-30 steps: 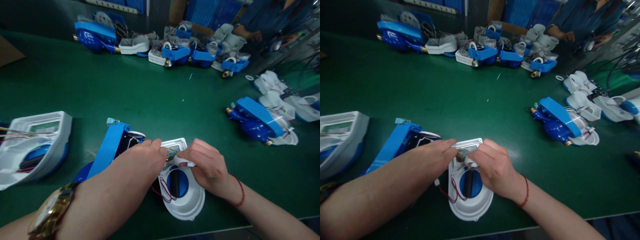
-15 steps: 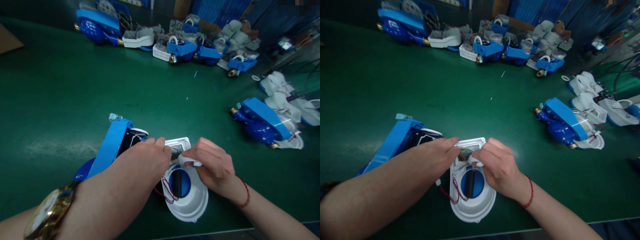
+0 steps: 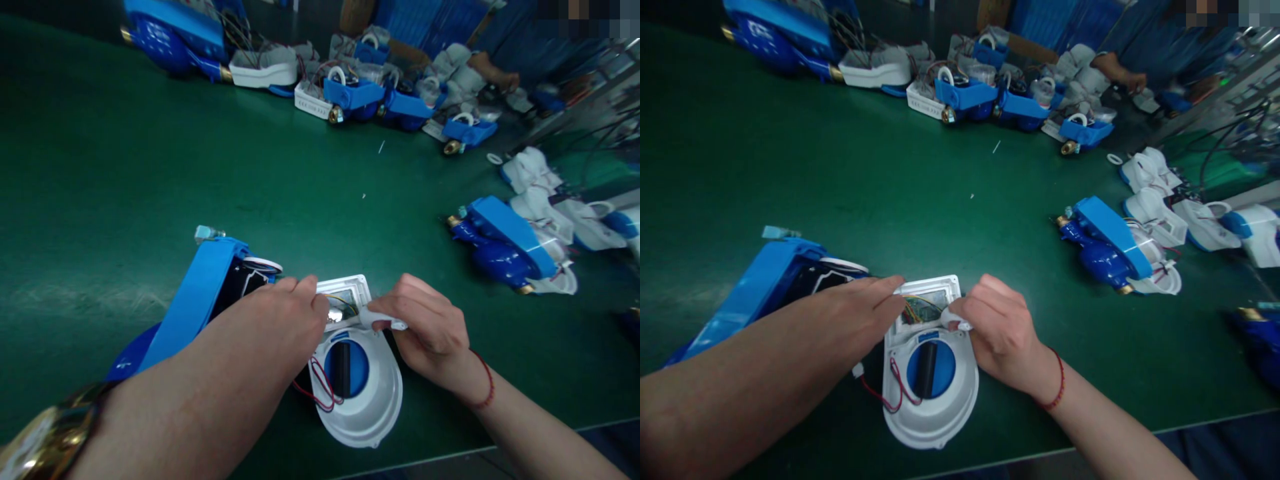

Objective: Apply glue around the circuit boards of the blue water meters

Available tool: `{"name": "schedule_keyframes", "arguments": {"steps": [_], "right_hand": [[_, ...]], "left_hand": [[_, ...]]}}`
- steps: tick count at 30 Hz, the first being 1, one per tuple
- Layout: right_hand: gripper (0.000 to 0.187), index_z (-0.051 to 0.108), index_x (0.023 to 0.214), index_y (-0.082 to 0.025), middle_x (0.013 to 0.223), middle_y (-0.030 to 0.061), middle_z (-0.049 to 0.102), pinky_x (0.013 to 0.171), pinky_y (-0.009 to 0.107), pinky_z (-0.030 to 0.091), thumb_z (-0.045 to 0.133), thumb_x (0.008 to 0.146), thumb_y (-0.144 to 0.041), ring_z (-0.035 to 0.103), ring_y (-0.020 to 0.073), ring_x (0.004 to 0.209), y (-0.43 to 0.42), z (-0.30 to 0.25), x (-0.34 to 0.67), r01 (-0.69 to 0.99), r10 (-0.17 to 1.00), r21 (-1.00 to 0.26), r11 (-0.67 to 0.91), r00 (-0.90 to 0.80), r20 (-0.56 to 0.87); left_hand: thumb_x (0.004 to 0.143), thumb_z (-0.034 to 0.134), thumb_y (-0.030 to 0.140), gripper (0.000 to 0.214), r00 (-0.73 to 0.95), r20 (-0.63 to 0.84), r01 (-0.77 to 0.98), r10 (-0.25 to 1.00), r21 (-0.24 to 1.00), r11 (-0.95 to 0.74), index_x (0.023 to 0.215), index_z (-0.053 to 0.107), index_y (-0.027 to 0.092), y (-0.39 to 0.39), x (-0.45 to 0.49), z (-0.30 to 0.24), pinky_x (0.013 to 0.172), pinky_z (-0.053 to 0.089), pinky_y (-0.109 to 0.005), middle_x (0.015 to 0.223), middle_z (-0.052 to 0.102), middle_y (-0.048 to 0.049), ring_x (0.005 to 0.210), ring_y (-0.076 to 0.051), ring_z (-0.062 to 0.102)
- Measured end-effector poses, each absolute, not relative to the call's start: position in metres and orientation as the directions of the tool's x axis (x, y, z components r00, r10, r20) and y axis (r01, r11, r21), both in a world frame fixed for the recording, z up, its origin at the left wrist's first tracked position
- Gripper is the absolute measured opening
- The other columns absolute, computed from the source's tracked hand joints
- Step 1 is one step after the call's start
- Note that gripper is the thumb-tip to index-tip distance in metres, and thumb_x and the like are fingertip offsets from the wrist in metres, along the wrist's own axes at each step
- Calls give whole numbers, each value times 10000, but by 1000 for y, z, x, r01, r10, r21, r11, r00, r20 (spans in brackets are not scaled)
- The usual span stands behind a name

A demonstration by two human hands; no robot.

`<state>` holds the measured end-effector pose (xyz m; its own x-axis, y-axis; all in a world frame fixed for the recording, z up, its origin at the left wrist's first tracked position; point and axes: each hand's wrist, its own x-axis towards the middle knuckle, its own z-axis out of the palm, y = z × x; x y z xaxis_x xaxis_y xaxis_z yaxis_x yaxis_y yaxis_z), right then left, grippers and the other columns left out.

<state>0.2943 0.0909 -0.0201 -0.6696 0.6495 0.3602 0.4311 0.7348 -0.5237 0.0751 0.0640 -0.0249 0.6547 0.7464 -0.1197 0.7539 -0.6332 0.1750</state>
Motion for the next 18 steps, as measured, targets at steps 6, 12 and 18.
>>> {"name": "schedule_keyframes", "arguments": {"steps": [6, 12, 18], "right_hand": [[185, 611, 812, -113, 710, 66, 619, 580, 304, 366, 491, 812, 27, 503, 141, 629, 91, -17, 301, 433, 654, -520, 736, -654, 381], [218, 614, 826, -124, 699, 55, 615, 570, 303, 371, 462, 812, 32, 498, 139, 619, 90, -18, 302, 427, 659, -529, 734, -636, 401], [135, 618, 852, -91, 690, 69, 597, 565, 303, 349, 534, 810, 5, 484, 146, 630, 93, -20, 304, 434, 638, -497, 752, -671, 379]], "left_hand": [[841, 354, 70, 288, 614, -117, 786, 780, 186, -590, 1021, 578, 94, 69, 77, -21, 873, 426, -332, 1028, 599, -89, 957, -203, 570], [800, 368, 40, 344, 611, -80, 788, 787, 160, -595, 1041, 596, 134, 64, 75, -20, 811, 453, -325, 1030, 625, -85, 935, -216, 588], [721, 377, 28, 396, 681, -111, 732, 724, 98, -674, 1023, 618, 114, 67, 75, -13, 744, 497, -369, 1033, 647, -130, 912, -266, 619]]}}
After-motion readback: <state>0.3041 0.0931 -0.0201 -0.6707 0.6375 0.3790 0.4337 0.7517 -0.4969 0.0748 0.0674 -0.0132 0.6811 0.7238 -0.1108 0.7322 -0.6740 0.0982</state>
